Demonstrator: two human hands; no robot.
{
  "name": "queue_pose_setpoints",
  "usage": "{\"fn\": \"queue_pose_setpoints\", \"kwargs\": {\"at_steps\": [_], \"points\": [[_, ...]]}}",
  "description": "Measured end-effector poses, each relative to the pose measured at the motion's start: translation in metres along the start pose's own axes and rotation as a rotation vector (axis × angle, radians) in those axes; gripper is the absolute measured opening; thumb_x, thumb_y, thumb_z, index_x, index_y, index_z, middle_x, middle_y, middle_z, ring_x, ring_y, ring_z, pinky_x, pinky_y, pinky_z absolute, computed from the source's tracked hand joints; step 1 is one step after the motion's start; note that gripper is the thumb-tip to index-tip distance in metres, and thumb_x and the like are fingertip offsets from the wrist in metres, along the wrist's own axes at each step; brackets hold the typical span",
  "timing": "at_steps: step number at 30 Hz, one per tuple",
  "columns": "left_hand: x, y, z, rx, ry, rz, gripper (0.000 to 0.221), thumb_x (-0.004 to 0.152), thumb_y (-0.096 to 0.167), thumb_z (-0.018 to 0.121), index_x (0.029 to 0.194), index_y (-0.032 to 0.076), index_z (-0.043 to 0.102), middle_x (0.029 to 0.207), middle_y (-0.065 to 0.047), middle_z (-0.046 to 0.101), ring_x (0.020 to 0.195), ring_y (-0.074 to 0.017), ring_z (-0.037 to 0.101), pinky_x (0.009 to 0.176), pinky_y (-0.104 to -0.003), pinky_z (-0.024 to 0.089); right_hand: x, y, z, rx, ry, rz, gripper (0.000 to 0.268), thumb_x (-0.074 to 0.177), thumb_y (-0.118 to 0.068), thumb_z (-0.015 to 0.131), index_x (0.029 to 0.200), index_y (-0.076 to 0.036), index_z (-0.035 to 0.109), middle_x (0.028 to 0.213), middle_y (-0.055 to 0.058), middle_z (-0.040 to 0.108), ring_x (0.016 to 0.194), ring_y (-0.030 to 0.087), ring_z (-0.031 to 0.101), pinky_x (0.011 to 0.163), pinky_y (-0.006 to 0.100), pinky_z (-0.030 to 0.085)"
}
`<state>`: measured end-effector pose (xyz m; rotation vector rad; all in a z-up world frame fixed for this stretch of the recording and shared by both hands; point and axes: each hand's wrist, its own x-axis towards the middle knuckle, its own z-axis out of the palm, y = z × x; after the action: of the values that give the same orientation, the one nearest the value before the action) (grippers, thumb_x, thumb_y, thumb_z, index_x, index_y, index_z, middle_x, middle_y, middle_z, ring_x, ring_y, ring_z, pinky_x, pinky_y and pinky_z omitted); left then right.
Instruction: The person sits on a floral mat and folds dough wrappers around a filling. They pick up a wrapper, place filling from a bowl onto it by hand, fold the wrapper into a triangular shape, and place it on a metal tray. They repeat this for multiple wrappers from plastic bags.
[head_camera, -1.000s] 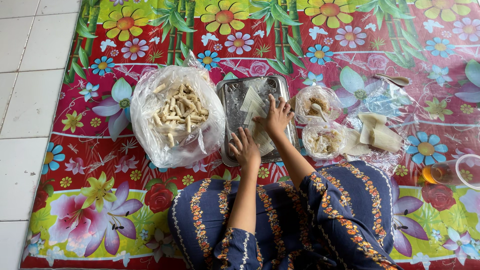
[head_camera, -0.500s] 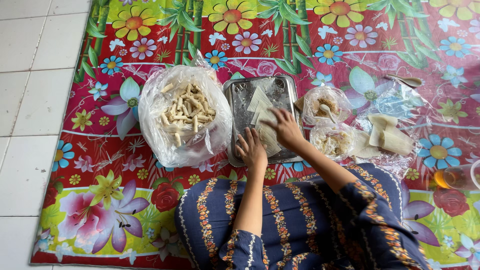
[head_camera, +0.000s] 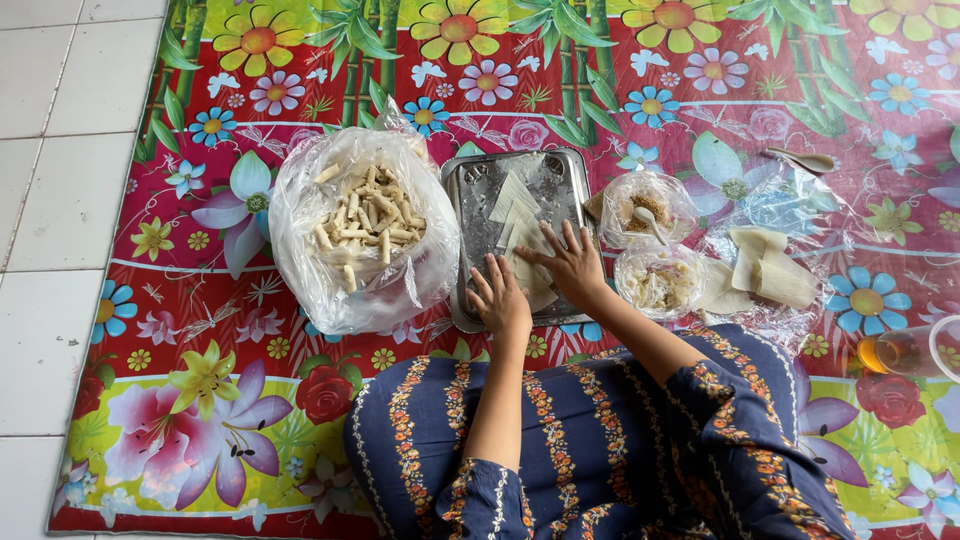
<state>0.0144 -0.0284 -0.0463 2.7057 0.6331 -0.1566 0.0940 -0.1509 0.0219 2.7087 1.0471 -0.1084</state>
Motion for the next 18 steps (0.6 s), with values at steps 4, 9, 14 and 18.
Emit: {"fn": "queue_pose_setpoints", "kwargs": {"at_steps": [4, 9, 14, 18], "points": [[0.001, 0.001, 0.002, 0.007, -0.003, -0.003, 0.082, 0.097, 0.037, 0.06, 0.163, 0.016, 0.017, 0.172, -0.004, 0.007, 0.157, -0.0397, 0.003, 0.123, -0.061, 0.007, 0.016, 0.005, 0.006, 0.077, 0.025, 0.062, 0.094, 0.083, -0.014, 0.07, 0.154, -0.058, 0.025, 0.17, 0.007, 0.019, 0.149, 0.04, 0.028, 0.117, 0.057, 0.027], [0.001, 0.0, 0.004, 0.062, 0.019, 0.007, 0.08, 0.099, 0.033, 0.06, 0.164, 0.016, 0.017, 0.173, -0.005, 0.007, 0.156, -0.0408, 0.003, 0.122, -0.061, 0.008, 0.021, 0.014, 0.024, 0.511, 0.392, 0.211, 0.091, 0.08, 0.007, 0.058, 0.153, -0.044, 0.045, 0.165, 0.009, 0.032, 0.143, 0.041, 0.036, 0.117, 0.053, 0.033], [0.001, 0.002, 0.003, -0.009, -0.005, 0.0, 0.081, 0.097, 0.037, 0.06, 0.163, 0.015, 0.017, 0.172, -0.005, 0.007, 0.157, -0.0408, 0.003, 0.122, -0.061, 0.008, -0.017, 0.001, 0.025, 0.1, 0.281, -0.157, 0.086, 0.082, 0.0, 0.062, 0.15, -0.05, 0.045, 0.167, 0.006, 0.031, 0.146, 0.034, 0.033, 0.119, 0.054, 0.029], [0.001, 0.0, 0.006, 0.021, 0.032, 0.006, 0.081, 0.098, 0.037, 0.06, 0.164, 0.014, 0.019, 0.172, -0.005, 0.008, 0.157, -0.0411, 0.004, 0.122, -0.062, 0.009, -0.023, -0.002, 0.031, 0.034, 0.251, -0.152, 0.079, 0.087, -0.018, 0.066, 0.153, -0.049, 0.037, 0.166, 0.008, 0.029, 0.149, 0.038, 0.03, 0.118, 0.059, 0.028]]}}
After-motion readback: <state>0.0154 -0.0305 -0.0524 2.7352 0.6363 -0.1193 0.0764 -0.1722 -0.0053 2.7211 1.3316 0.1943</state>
